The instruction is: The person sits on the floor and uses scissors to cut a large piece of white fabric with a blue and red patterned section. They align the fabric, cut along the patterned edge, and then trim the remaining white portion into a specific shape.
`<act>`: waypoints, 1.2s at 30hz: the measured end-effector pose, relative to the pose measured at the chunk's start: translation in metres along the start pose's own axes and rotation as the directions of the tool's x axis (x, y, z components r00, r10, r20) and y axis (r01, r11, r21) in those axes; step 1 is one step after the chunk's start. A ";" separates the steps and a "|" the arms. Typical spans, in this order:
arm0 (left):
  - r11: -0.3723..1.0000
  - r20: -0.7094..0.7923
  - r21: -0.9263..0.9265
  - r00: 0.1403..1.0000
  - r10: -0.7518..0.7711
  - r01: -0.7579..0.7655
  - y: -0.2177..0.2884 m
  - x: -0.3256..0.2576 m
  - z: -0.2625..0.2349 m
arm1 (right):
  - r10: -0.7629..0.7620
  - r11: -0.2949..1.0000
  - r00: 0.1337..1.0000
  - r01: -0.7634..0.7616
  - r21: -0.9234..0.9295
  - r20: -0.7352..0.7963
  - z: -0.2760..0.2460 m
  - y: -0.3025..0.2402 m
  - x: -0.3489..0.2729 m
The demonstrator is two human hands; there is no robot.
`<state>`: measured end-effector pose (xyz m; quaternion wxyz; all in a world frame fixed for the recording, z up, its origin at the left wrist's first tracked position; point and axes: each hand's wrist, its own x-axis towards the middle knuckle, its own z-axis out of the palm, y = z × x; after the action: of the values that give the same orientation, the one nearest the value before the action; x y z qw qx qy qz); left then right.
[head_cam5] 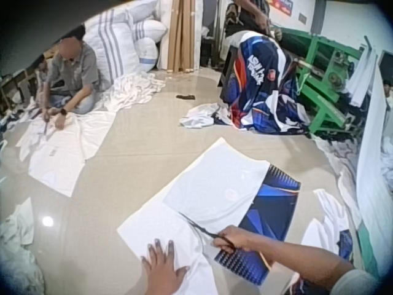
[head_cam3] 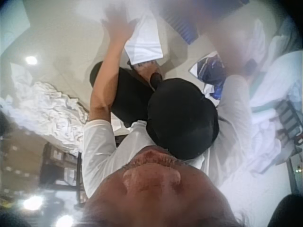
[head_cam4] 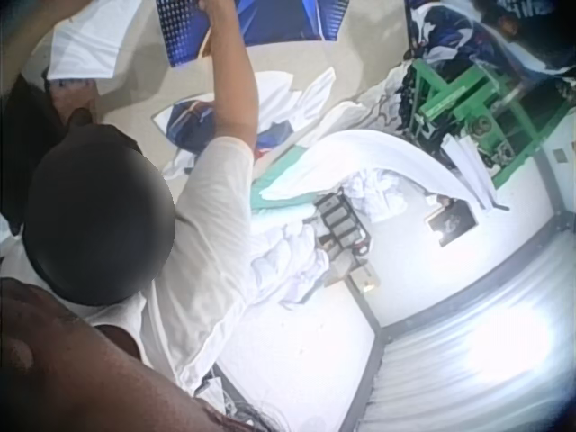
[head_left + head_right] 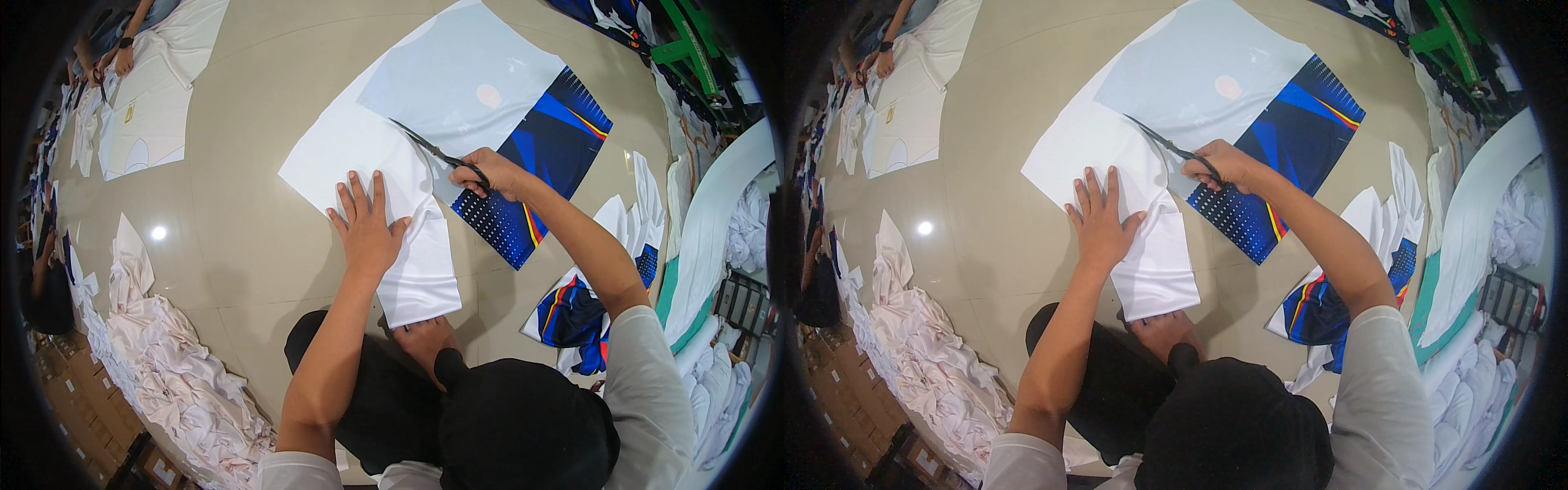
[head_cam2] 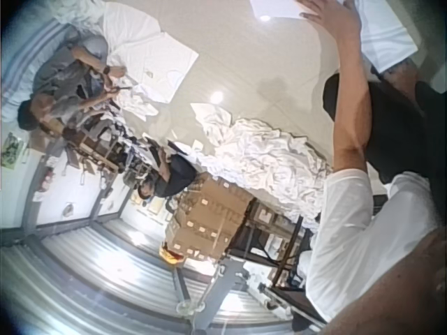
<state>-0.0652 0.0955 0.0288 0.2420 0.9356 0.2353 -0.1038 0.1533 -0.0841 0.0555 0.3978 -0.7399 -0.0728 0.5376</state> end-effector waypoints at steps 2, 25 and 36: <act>1.000 -0.022 -0.008 1.000 0.013 -0.013 0.000 -0.001 0.001 | -0.001 1.000 1.000 0.001 -0.019 0.006 -0.002 0.000 0.000; 1.000 -0.002 0.006 1.000 0.007 -0.007 0.000 0.000 0.001 | -0.016 0.999 1.000 0.017 -0.048 0.023 -0.004 -0.015 0.012; 1.000 0.012 0.011 1.000 0.004 -0.004 -0.001 -0.001 -0.001 | -0.004 0.998 1.000 0.006 -0.060 0.030 -0.002 -0.030 0.022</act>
<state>-0.0664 0.0966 0.0294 0.2386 0.9367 0.2315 -0.1100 0.1738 -0.0536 0.0599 0.3754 -0.7433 -0.0966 0.5452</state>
